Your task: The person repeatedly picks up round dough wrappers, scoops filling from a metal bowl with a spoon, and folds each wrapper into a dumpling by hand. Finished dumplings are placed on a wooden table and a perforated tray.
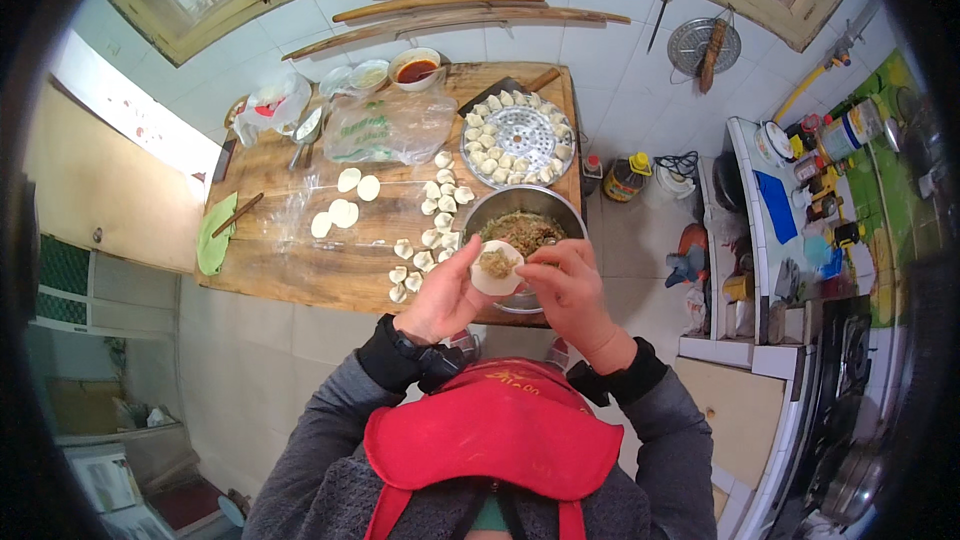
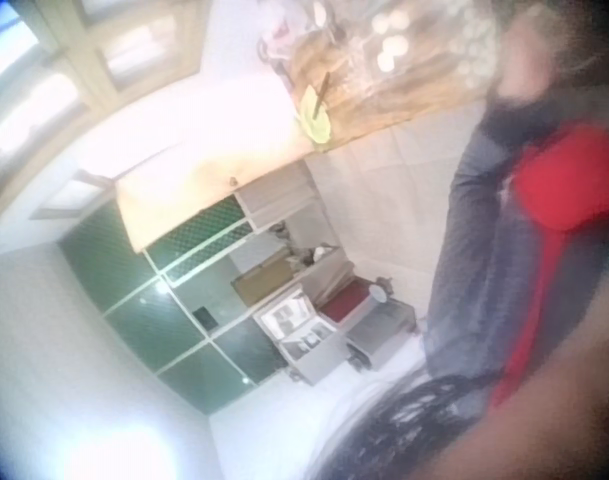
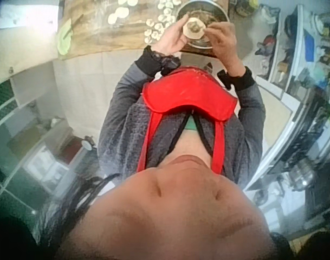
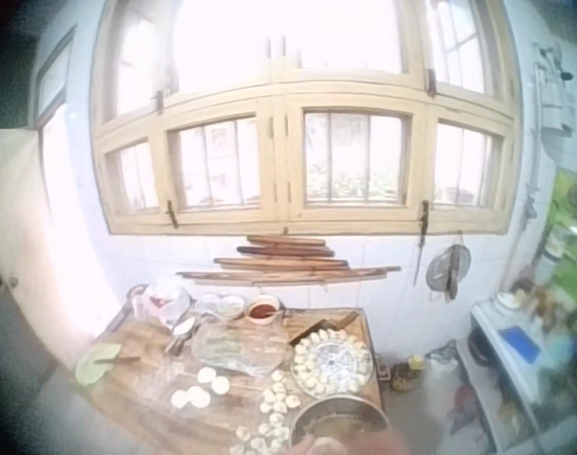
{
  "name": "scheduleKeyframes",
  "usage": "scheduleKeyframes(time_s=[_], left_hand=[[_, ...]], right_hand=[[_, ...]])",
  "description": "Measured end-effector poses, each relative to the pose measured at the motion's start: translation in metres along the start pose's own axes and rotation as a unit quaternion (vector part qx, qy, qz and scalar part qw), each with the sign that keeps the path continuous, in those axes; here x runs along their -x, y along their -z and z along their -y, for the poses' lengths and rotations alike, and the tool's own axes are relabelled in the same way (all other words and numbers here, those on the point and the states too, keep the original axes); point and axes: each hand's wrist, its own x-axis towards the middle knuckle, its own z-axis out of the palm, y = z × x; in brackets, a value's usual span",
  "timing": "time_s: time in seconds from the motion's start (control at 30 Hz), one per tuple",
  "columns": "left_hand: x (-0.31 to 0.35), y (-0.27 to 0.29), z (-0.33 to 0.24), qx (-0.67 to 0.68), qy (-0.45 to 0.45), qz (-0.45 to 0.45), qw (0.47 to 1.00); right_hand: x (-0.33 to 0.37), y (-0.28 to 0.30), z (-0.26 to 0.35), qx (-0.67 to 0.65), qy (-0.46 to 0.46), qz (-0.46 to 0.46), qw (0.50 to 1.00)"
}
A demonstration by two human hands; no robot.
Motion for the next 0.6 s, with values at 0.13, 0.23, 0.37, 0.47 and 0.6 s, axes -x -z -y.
scheduleKeyframes(time_s=[0.13,0.23,0.37,0.47,0.6], left_hand=[[0.009,-0.01,-0.004,-0.007,0.018,0.015,1.0],[0.013,-0.016,-0.003,-0.008,0.023,0.025,0.999],[0.018,-0.024,-0.001,-0.012,0.01,0.038,0.999],[0.022,-0.03,-0.001,-0.014,0.014,0.037,0.999],[0.028,-0.036,-0.003,-0.018,-0.002,0.039,0.999]], right_hand=[[0.009,0.001,0.007,0.038,0.073,0.009,0.997],[0.008,0.001,0.009,0.029,0.079,-0.021,0.996],[0.003,0.005,0.011,0.05,0.112,-0.041,0.992],[-0.004,0.006,0.011,0.073,0.141,-0.043,0.986],[-0.011,0.007,0.014,0.072,0.139,-0.033,0.987]])
